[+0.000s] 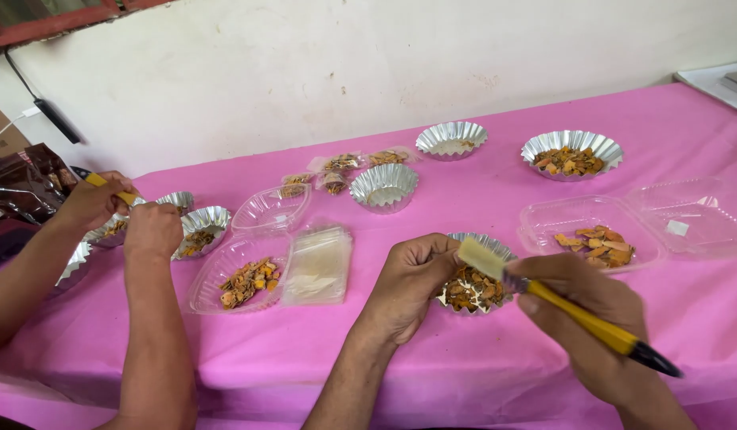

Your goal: Cleaning and sorting dried herbal material in small foil containers using a brush and fingers

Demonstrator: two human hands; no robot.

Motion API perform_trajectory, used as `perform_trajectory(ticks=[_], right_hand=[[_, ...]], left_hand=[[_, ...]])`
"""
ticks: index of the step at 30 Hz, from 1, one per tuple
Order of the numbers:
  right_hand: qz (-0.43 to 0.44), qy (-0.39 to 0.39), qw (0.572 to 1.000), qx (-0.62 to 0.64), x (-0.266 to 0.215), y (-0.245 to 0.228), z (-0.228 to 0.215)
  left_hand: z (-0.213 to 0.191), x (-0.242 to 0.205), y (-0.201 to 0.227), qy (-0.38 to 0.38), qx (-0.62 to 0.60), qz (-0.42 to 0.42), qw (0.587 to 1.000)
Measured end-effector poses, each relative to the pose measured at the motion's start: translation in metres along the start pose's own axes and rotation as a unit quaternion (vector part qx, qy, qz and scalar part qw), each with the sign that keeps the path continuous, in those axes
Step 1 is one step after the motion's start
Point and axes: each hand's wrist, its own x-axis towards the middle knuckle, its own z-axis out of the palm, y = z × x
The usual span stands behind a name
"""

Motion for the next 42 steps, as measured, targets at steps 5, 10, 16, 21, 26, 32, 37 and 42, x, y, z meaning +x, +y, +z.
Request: perform_trajectory(ticks=[5,10,16,21,26,32,37,42], right_hand=[[0.051,0.016,0.998,0.027,0.006,0.01,-0.001],[0.039,-0.04,0.998,-0.036,0.001,0.005,-0.005],[-0.004,0.069,0.997,0.025,-0.003,0.003,-0.002],[0.04,0.002,0.998,-0.051,0.006,0.021,-0.003],[-0.113,-0.007,0.986,-0.119,0.022,-0.002,0.013],[-0.14,-0.038,0.984,-0.102,0.027,-0.006,0.019],[-0.1,-0.007,0.991,-0.09,0.02,-0.003,0.015],[-0.202,0.048,0.952,-0.226,0.019,0.028,0.012]], left_hand=[[-0.006,0.0,-0.001,0.008,-0.002,0.0,1.0],[-0.007,0.001,-0.005,-0.026,-0.038,0.013,0.999],[0.0,0.0,0.001,0.029,0.011,-0.012,0.999],[0.0,0.0,0.001,0.036,0.075,0.028,0.996],[0.009,-0.008,0.005,-0.043,0.125,0.056,0.99],[0.013,-0.013,0.012,-0.093,0.144,0.081,0.982],[0.012,-0.015,0.011,-0.119,0.148,0.106,0.976],[0.01,-0.011,0.013,-0.11,0.215,0.038,0.97]])
